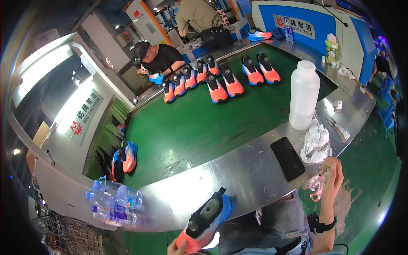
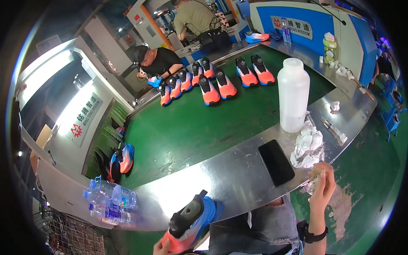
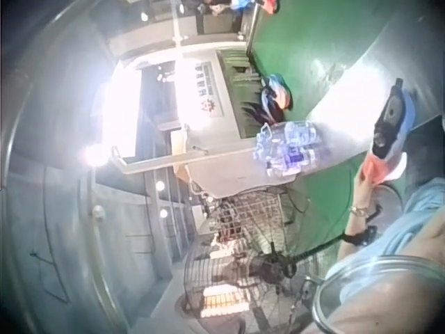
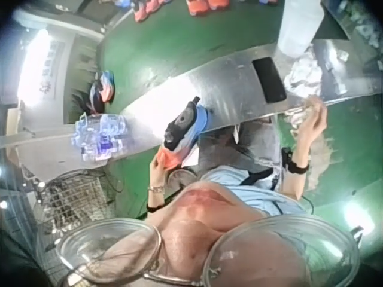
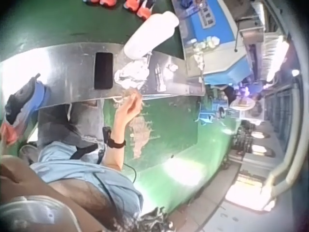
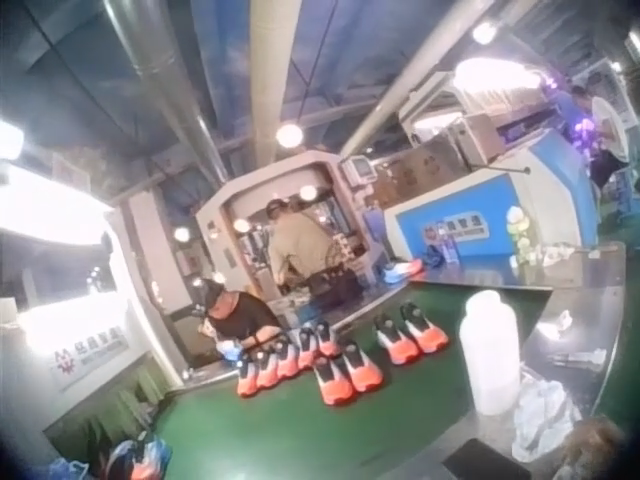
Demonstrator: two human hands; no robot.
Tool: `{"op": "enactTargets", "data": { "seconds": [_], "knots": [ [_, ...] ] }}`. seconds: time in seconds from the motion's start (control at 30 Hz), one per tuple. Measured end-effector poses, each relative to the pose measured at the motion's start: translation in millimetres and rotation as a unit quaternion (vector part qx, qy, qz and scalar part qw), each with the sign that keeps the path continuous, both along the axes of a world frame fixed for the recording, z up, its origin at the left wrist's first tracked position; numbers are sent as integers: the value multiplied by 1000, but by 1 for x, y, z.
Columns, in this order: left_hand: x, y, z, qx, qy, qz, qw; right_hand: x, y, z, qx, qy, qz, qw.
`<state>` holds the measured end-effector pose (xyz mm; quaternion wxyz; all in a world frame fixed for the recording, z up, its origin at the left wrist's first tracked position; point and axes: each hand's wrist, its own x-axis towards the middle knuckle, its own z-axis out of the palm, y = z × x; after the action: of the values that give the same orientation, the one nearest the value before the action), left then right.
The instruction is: Applying adhesive to the edge of shoe soles using a syringe.
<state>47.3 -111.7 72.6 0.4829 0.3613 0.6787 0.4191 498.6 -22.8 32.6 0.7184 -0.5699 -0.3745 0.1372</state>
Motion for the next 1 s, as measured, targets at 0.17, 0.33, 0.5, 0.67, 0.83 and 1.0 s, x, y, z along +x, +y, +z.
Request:
{"op": "enactTargets", "data": {
  "seconds": [0.17, 0.33, 0.5, 0.67, 0.83, 1.0],
  "knots": [
    [-5, 81, 8, 241, 171, 22, 955, 10, 3, -14, 12, -33, 25, 999],
    [58, 161, 30, 445, 66, -112, 886, 1, 1, 2, 48, 5, 70, 996],
    [118, 193, 48, 514, 30, -289, 807, -34, -31, 76, 194, 113, 264, 938],
    [145, 205, 58, 565, 25, -374, 735, -68, -26, 114, 238, 225, 484, 811],
    [149, 209, 62, 588, 51, -398, 702, -89, -8, 118, 210, 262, 498, 800],
    [148, 213, 61, 586, 91, -408, 694, -77, 12, 118, 173, 271, 608, 726]
  ]
}}
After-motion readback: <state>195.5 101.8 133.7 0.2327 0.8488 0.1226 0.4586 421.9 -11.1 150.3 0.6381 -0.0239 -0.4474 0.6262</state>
